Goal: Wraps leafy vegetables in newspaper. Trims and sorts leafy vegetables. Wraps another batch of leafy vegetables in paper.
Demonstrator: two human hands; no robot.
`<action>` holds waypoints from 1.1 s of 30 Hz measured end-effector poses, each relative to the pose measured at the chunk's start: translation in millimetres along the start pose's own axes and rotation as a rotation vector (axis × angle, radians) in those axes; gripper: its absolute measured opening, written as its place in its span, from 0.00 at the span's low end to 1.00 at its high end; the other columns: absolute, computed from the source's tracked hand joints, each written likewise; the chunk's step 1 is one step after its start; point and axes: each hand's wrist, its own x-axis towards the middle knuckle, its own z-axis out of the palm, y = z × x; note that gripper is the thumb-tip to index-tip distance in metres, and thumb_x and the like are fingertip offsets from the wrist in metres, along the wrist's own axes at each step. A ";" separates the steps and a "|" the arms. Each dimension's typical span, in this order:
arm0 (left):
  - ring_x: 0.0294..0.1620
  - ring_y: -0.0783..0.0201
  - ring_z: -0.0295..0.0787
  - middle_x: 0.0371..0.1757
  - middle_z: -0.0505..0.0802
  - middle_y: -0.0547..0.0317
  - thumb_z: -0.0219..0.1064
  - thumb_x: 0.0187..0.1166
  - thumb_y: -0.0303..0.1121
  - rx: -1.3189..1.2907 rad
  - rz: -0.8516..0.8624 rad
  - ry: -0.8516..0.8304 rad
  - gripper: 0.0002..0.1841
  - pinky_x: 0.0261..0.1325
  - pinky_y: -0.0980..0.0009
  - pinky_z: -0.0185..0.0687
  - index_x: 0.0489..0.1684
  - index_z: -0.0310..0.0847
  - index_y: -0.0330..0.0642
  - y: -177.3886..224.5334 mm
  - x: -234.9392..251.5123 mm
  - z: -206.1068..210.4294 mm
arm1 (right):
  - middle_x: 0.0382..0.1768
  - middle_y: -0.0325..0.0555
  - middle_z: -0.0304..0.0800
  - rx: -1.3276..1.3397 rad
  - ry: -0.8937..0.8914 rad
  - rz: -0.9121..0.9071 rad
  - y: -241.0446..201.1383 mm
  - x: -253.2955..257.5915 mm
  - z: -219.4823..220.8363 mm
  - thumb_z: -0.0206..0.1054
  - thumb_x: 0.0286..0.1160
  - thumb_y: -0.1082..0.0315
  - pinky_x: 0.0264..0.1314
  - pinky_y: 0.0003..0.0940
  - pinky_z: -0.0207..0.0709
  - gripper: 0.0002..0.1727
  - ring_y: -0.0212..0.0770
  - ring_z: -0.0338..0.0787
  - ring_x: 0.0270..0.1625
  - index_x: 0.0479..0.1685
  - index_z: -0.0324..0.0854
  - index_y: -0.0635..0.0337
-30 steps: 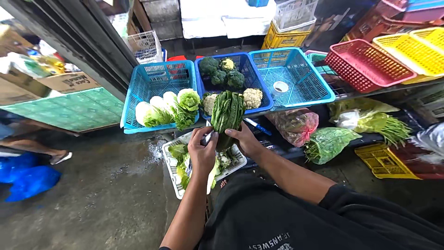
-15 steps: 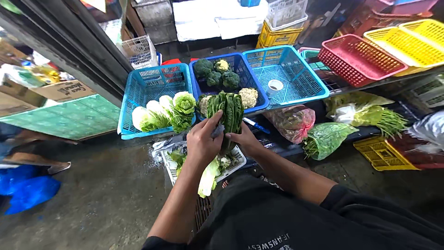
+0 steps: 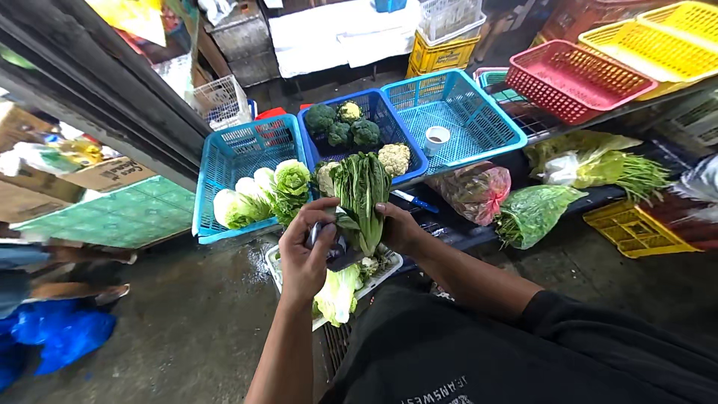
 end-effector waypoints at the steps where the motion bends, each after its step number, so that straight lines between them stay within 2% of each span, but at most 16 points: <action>1: 0.62 0.52 0.91 0.61 0.93 0.47 0.61 0.84 0.32 -0.103 -0.004 -0.013 0.07 0.63 0.57 0.89 0.46 0.85 0.43 1.4 -3.1 -1.8 | 0.55 0.50 0.91 0.037 0.035 0.012 -1.1 0.7 1.1 0.75 0.65 0.44 0.63 0.46 0.86 0.36 0.43 0.91 0.58 0.70 0.74 0.56; 3: 0.54 0.54 0.94 0.53 0.95 0.48 0.61 0.86 0.33 -0.233 -0.005 -0.019 0.07 0.59 0.59 0.91 0.49 0.85 0.44 5.3 -9.8 -4.5 | 0.55 0.52 0.90 0.109 0.106 0.004 -3.9 4.6 3.8 0.67 0.74 0.48 0.63 0.49 0.86 0.29 0.46 0.91 0.58 0.69 0.75 0.56; 6: 0.47 0.62 0.93 0.47 0.95 0.54 0.64 0.86 0.33 -0.232 0.029 -0.019 0.07 0.53 0.66 0.91 0.51 0.86 0.45 15.0 -20.8 -3.9 | 0.59 0.53 0.89 0.165 0.180 -0.038 -9.5 12.6 6.9 0.57 0.84 0.45 0.64 0.53 0.85 0.28 0.48 0.90 0.60 0.73 0.73 0.53; 10: 0.45 0.74 0.89 0.46 0.91 0.68 0.66 0.85 0.33 0.010 0.120 0.027 0.05 0.50 0.77 0.87 0.52 0.85 0.50 25.4 -37.6 9.8 | 0.58 0.51 0.90 0.255 0.304 -0.019 -20.5 27.5 7.4 0.57 0.81 0.38 0.57 0.52 0.87 0.31 0.48 0.91 0.57 0.72 0.76 0.48; 12: 0.45 0.75 0.88 0.45 0.91 0.68 0.66 0.84 0.32 0.172 0.163 0.095 0.04 0.49 0.79 0.87 0.49 0.85 0.47 16.2 -43.2 6.2 | 0.58 0.50 0.89 0.271 0.314 -0.048 -26.0 32.7 2.0 0.58 0.80 0.39 0.54 0.51 0.87 0.30 0.49 0.91 0.57 0.72 0.75 0.48; 14: 0.42 0.75 0.89 0.42 0.92 0.66 0.65 0.82 0.29 0.314 0.141 0.184 0.04 0.45 0.79 0.87 0.46 0.85 0.41 0.3 -48.5 -6.2 | 0.60 0.50 0.89 0.251 0.203 -0.123 -30.8 32.0 -4.6 0.63 0.77 0.42 0.57 0.52 0.87 0.28 0.48 0.90 0.59 0.70 0.76 0.47; 17: 0.39 0.76 0.88 0.40 0.92 0.63 0.67 0.77 0.27 0.518 -0.039 0.177 0.06 0.44 0.79 0.87 0.44 0.87 0.37 -29.1 -61.4 -20.4 | 0.60 0.49 0.89 0.211 -0.003 -0.190 -33.4 27.1 -12.7 0.70 0.68 0.39 0.57 0.51 0.87 0.33 0.47 0.91 0.60 0.70 0.78 0.45; 18: 0.44 0.73 0.90 0.46 0.93 0.60 0.69 0.76 0.29 0.580 -0.143 0.122 0.09 0.48 0.74 0.88 0.48 0.89 0.38 -38.4 -64.6 -23.3 | 0.60 0.50 0.90 0.207 -0.056 -0.182 -32.1 24.8 -15.0 0.71 0.67 0.38 0.56 0.50 0.88 0.33 0.48 0.91 0.59 0.69 0.78 0.46; 19: 0.56 0.67 0.91 0.56 0.94 0.55 0.69 0.76 0.31 0.583 -0.249 0.065 0.14 0.59 0.67 0.88 0.56 0.89 0.38 -47.2 -64.3 -25.7 | 0.60 0.53 0.90 0.224 -0.109 -0.159 -29.9 22.8 -17.1 0.73 0.65 0.38 0.55 0.51 0.89 0.35 0.51 0.92 0.58 0.69 0.79 0.46; 21: 0.66 0.62 0.88 0.65 0.91 0.51 0.61 0.83 0.39 0.370 -0.405 0.133 0.22 0.69 0.60 0.84 0.69 0.82 0.35 -74.3 -53.0 -30.2 | 0.61 0.57 0.89 0.244 -0.183 -0.084 -21.9 23.4 -17.4 0.76 0.62 0.39 0.58 0.54 0.87 0.37 0.55 0.92 0.59 0.70 0.78 0.47; 22: 0.65 0.61 0.88 0.64 0.92 0.50 0.56 0.87 0.44 0.222 -0.503 0.204 0.25 0.69 0.58 0.83 0.74 0.78 0.34 -94.5 -45.1 -32.2 | 0.61 0.57 0.90 0.225 -0.199 -0.038 -14.4 26.2 -16.1 0.76 0.61 0.37 0.58 0.54 0.88 0.38 0.55 0.92 0.59 0.70 0.78 0.47; 24: 0.51 0.59 0.93 0.52 0.96 0.50 0.55 0.91 0.45 0.146 -0.682 0.314 0.22 0.56 0.55 0.87 0.67 0.83 0.37 -135.3 -51.4 -27.3 | 0.61 0.55 0.90 0.176 -0.177 0.070 8.1 19.2 -18.7 0.71 0.64 0.34 0.55 0.51 0.89 0.38 0.53 0.93 0.58 0.72 0.77 0.46; 25: 0.45 0.59 0.93 0.46 0.97 0.50 0.56 0.90 0.43 0.159 -0.703 0.317 0.20 0.51 0.55 0.88 0.61 0.86 0.37 -144.7 -55.1 -23.9 | 0.62 0.54 0.89 0.156 -0.180 0.104 10.6 16.8 -21.0 0.68 0.66 0.33 0.57 0.51 0.88 0.38 0.53 0.92 0.59 0.73 0.76 0.45; 26: 0.41 0.60 0.93 0.43 0.97 0.52 0.59 0.89 0.39 0.191 -0.686 0.302 0.17 0.47 0.58 0.89 0.57 0.88 0.37 -145.5 -59.9 -22.0 | 0.62 0.55 0.89 0.155 -0.194 0.124 8.8 15.6 -24.4 0.71 0.64 0.34 0.58 0.52 0.88 0.39 0.54 0.92 0.60 0.73 0.76 0.46; 30: 0.40 0.67 0.93 0.40 0.96 0.56 0.62 0.78 0.27 0.369 -0.583 0.337 0.11 0.49 0.63 0.91 0.50 0.90 0.36 -112.3 -97.3 -24.6 | 0.63 0.57 0.89 0.167 -0.183 0.166 7.0 -5.1 -47.9 0.78 0.58 0.41 0.61 0.55 0.87 0.38 0.56 0.92 0.61 0.70 0.80 0.48; 33: 0.35 0.70 0.90 0.37 0.94 0.58 0.63 0.78 0.30 0.465 -0.510 0.384 0.11 0.44 0.67 0.88 0.48 0.90 0.36 -96.3 -101.0 -44.7 | 0.67 0.57 0.87 0.190 -0.131 0.140 5.6 -13.2 -64.8 0.77 0.59 0.42 0.60 0.57 0.87 0.38 0.57 0.91 0.62 0.73 0.78 0.46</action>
